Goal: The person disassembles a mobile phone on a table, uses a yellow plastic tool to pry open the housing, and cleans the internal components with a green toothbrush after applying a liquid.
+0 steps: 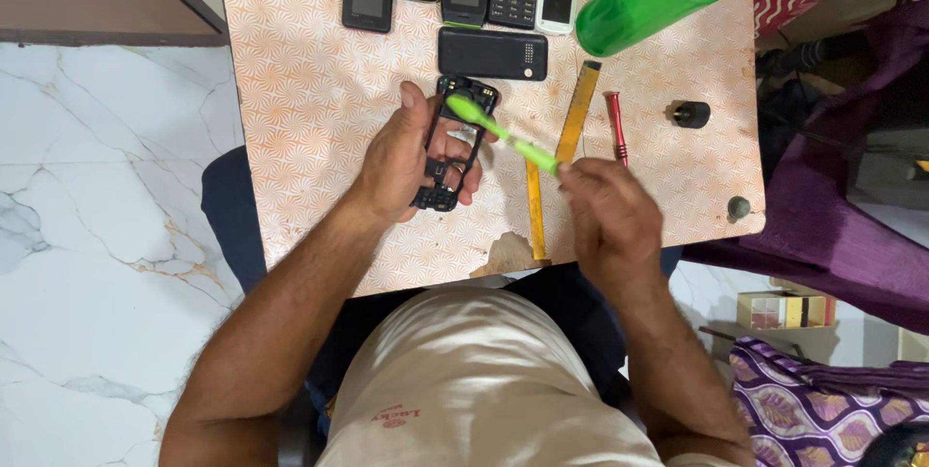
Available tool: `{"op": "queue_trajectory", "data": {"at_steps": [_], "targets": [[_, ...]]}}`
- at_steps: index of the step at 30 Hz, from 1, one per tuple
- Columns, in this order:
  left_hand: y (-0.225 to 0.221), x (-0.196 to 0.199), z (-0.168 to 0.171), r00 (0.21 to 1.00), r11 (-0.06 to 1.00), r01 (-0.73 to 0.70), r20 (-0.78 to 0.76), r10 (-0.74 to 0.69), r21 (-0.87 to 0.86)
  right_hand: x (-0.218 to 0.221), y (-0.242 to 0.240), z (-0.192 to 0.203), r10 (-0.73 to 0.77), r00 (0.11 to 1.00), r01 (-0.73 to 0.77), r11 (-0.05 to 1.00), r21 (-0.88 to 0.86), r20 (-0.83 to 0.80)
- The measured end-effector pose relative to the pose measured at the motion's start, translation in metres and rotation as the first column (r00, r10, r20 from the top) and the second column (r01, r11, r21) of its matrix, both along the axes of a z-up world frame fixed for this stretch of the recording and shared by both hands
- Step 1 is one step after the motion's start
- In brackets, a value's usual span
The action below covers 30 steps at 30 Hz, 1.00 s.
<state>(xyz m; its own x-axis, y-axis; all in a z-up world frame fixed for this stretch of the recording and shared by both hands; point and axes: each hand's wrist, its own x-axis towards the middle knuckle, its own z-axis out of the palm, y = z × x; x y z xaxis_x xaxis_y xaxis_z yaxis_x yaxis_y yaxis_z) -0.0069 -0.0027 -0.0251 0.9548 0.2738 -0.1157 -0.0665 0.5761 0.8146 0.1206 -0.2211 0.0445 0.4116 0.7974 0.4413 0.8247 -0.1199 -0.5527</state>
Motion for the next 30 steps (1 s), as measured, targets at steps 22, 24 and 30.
{"op": "queue_trajectory", "data": {"at_steps": [22, 24, 30], "targets": [[-0.006, 0.008, -0.004, 0.979, 0.978, -0.206, 0.005, 0.206, 0.043, 0.022, -0.018, -0.036, 0.022, 0.622, 0.129, 0.983, 0.129, -0.783], [-0.006, 0.010, -0.004, 0.979, 0.975, -0.205, 0.003, 0.205, 0.082, 0.024, -0.024, -0.030, 0.044, 0.671, 0.101, 0.984, 0.149, -0.740], [-0.008, 0.009, -0.010, 0.980, 0.981, -0.176, -0.085, 0.182, 0.076, 0.023, -0.025, -0.019, 0.043, 0.992, -0.047, 0.998, -0.035, -0.117]]}}
